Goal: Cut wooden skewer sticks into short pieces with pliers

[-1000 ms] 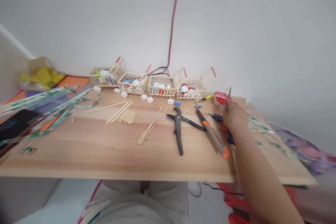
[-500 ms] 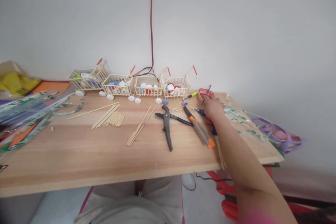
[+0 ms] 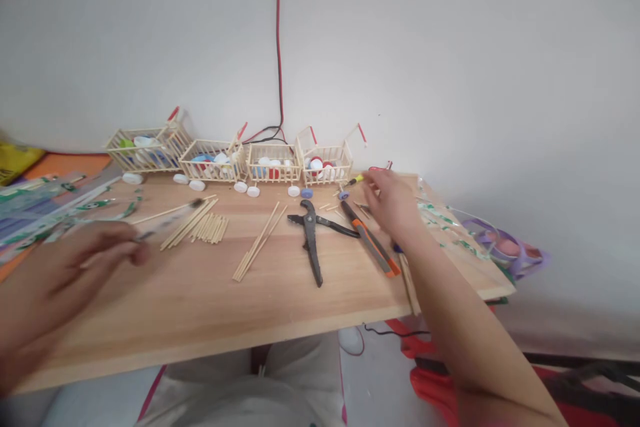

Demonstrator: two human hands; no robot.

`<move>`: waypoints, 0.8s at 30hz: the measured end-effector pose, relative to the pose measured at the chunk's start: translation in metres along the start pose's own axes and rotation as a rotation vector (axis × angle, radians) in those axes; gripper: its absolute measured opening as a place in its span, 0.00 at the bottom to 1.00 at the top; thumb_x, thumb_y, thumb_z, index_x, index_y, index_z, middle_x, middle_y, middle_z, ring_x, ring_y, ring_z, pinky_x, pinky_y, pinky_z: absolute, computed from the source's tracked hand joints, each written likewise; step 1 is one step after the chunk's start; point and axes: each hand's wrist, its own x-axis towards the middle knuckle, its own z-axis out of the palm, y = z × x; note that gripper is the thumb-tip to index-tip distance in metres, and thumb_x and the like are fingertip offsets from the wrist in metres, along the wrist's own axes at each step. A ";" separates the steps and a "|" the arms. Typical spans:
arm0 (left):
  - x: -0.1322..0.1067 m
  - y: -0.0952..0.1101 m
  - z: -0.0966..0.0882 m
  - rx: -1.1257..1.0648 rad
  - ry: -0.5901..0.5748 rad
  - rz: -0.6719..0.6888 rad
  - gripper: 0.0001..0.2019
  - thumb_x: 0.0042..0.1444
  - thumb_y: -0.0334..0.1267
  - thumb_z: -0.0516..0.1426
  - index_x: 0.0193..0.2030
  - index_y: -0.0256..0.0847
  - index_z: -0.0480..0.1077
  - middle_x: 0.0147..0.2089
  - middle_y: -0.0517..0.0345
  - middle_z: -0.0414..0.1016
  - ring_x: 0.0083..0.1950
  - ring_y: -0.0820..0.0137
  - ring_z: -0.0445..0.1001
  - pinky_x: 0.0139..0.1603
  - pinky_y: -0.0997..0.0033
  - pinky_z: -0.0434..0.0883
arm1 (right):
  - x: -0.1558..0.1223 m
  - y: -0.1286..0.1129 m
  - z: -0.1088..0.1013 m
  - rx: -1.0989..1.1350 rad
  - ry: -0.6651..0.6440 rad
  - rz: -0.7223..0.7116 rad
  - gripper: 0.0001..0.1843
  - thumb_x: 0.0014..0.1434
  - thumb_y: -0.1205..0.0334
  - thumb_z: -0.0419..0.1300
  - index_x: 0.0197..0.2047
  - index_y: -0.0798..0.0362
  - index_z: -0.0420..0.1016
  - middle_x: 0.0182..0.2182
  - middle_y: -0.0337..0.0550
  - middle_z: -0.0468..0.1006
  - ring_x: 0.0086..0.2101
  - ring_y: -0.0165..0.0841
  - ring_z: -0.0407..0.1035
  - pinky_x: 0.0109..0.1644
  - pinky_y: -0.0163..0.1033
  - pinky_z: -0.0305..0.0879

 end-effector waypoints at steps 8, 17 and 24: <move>0.041 0.102 0.064 -0.335 -0.290 0.169 0.08 0.61 0.35 0.45 0.37 0.40 0.64 0.29 0.64 0.72 0.29 0.75 0.71 0.31 0.76 0.64 | -0.033 -0.130 0.030 1.060 -0.621 -0.221 0.23 0.57 0.56 0.59 0.54 0.53 0.64 0.31 0.40 0.72 0.30 0.27 0.67 0.31 0.32 0.64; 0.039 0.063 0.089 -0.081 -0.121 0.164 0.08 0.59 0.37 0.50 0.33 0.39 0.68 0.31 0.58 0.72 0.34 0.70 0.69 0.36 0.71 0.64 | -0.038 -0.119 0.075 0.995 -0.321 -0.111 0.12 0.63 0.58 0.50 0.42 0.55 0.71 0.31 0.43 0.76 0.34 0.29 0.71 0.37 0.34 0.67; 0.032 0.065 0.097 -0.068 -0.132 0.294 0.08 0.59 0.34 0.50 0.38 0.39 0.70 0.39 0.54 0.73 0.41 0.68 0.69 0.43 0.66 0.66 | -0.036 -0.116 0.079 0.731 -0.425 -0.301 0.07 0.61 0.63 0.53 0.40 0.52 0.71 0.32 0.40 0.77 0.33 0.27 0.71 0.39 0.31 0.64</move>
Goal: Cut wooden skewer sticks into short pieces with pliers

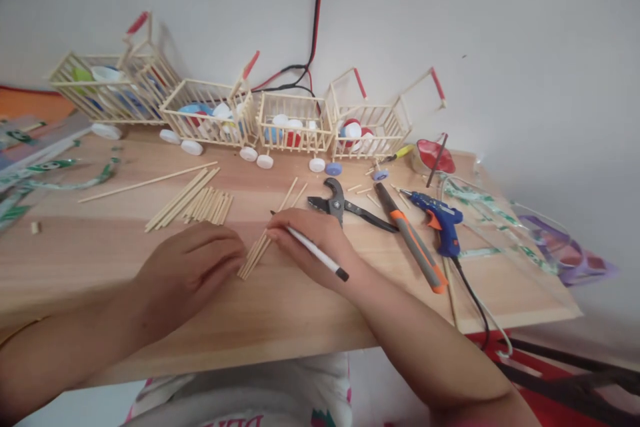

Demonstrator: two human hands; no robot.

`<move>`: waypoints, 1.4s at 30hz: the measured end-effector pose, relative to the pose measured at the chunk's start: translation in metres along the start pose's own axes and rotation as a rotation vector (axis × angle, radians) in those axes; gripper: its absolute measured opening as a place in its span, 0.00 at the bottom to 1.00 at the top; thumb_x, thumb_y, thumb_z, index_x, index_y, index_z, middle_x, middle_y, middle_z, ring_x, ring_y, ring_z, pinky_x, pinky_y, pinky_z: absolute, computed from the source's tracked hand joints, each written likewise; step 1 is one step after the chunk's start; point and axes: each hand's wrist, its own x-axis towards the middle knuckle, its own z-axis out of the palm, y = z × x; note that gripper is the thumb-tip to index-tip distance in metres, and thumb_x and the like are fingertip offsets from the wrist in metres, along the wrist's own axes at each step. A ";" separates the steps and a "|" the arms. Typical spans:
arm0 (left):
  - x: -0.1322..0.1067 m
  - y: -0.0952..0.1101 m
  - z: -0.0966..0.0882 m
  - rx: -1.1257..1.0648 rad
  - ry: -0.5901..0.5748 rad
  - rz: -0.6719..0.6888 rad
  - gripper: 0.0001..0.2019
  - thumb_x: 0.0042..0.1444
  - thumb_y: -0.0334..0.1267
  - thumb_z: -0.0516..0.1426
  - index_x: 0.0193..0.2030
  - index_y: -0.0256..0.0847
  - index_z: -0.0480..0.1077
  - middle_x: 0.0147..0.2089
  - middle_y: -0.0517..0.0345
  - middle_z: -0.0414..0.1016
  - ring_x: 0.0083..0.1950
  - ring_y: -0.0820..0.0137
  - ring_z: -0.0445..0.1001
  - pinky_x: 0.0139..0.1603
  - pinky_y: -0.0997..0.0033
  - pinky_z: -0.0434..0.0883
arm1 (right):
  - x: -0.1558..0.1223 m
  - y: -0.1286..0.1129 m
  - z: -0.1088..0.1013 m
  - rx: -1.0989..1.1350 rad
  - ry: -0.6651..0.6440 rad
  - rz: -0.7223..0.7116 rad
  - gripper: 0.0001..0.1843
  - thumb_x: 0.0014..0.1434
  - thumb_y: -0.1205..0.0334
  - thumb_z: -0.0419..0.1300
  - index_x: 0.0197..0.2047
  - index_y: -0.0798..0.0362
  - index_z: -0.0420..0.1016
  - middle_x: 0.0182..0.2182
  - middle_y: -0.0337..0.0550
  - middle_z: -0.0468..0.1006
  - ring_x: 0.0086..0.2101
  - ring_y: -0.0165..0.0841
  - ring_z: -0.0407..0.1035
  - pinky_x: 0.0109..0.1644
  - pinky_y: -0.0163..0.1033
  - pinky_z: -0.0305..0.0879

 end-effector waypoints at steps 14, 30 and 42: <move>0.006 -0.009 0.003 -0.030 -0.080 -0.007 0.10 0.61 0.34 0.48 0.39 0.40 0.71 0.38 0.57 0.76 0.41 0.71 0.72 0.44 0.70 0.67 | 0.001 0.003 0.011 -0.122 -0.145 -0.035 0.05 0.56 0.69 0.54 0.36 0.53 0.68 0.30 0.39 0.72 0.31 0.27 0.67 0.36 0.30 0.62; -0.002 0.001 0.003 0.052 -0.054 0.242 0.10 0.58 0.28 0.49 0.42 0.39 0.69 0.46 0.53 0.73 0.49 0.66 0.68 0.50 0.63 0.68 | 0.000 0.002 -0.002 0.166 -0.063 0.079 0.19 0.66 0.58 0.43 0.45 0.53 0.73 0.35 0.44 0.75 0.35 0.30 0.69 0.39 0.35 0.64; -0.006 0.010 0.006 0.150 -0.126 0.347 0.10 0.56 0.26 0.50 0.42 0.32 0.69 0.45 0.46 0.73 0.50 0.63 0.67 0.52 0.60 0.70 | 0.001 0.000 0.007 0.077 -0.079 0.156 0.07 0.58 0.65 0.54 0.36 0.55 0.74 0.27 0.39 0.75 0.25 0.25 0.65 0.28 0.30 0.60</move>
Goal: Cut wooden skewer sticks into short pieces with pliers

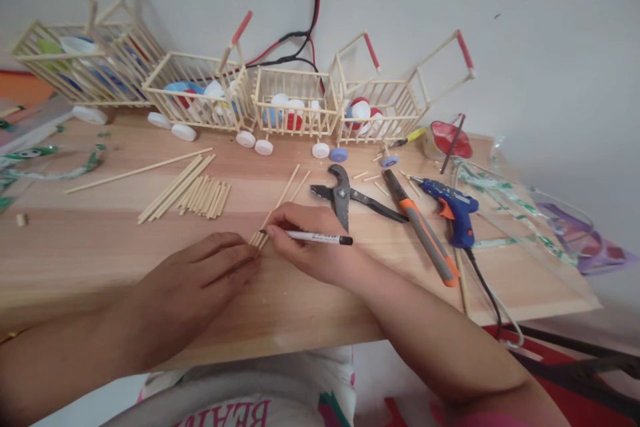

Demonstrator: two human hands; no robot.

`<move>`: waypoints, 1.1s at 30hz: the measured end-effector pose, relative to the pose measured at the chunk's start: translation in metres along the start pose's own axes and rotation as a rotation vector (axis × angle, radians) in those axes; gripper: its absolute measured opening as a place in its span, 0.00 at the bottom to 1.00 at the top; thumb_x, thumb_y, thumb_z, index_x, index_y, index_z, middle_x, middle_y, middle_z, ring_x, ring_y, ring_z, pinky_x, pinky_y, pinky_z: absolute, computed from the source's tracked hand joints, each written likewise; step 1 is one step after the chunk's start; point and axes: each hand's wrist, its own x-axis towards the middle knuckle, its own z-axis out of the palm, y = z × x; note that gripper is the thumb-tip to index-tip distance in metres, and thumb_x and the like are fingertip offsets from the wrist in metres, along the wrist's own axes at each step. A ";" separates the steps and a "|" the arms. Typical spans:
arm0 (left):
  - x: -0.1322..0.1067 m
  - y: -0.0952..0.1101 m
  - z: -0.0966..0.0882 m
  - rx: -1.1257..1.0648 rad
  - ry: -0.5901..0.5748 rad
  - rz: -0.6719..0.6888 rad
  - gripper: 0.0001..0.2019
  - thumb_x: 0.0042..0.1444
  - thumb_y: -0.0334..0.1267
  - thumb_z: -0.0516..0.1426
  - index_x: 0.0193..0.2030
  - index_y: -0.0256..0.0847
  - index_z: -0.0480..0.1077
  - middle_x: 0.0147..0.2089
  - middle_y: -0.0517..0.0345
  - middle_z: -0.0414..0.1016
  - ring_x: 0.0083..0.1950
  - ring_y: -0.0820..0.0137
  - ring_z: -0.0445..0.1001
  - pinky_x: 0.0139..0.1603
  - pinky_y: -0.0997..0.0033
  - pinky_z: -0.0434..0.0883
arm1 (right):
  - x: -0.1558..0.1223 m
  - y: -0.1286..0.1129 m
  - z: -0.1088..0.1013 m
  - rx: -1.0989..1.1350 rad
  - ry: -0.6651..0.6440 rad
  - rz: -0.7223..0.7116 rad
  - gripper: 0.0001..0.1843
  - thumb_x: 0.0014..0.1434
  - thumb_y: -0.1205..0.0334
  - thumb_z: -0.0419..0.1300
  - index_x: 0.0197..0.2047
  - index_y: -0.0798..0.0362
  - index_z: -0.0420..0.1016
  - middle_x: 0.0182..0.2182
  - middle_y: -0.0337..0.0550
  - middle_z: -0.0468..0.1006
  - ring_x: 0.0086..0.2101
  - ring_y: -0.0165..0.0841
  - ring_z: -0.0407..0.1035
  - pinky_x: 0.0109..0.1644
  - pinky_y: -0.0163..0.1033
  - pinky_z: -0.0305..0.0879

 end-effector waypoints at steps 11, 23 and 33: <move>0.001 -0.001 0.001 0.057 -0.036 0.025 0.10 0.54 0.24 0.51 0.42 0.30 0.70 0.44 0.45 0.73 0.49 0.62 0.67 0.51 0.61 0.70 | 0.000 0.005 0.004 -0.018 -0.021 -0.075 0.08 0.58 0.65 0.54 0.36 0.54 0.74 0.29 0.39 0.76 0.27 0.25 0.67 0.31 0.30 0.61; -0.001 -0.001 0.004 0.042 -0.036 0.011 0.12 0.55 0.24 0.51 0.44 0.30 0.70 0.46 0.44 0.72 0.50 0.62 0.67 0.52 0.61 0.69 | 0.002 0.008 0.006 -0.020 -0.047 -0.093 0.08 0.59 0.63 0.53 0.36 0.53 0.74 0.30 0.40 0.77 0.29 0.27 0.69 0.32 0.31 0.62; -0.001 -0.001 0.004 0.080 -0.058 0.024 0.11 0.55 0.25 0.52 0.43 0.28 0.71 0.46 0.44 0.72 0.49 0.61 0.67 0.52 0.61 0.70 | 0.003 0.008 0.006 -0.037 -0.056 -0.079 0.09 0.59 0.63 0.53 0.37 0.55 0.74 0.31 0.40 0.77 0.31 0.26 0.69 0.34 0.30 0.63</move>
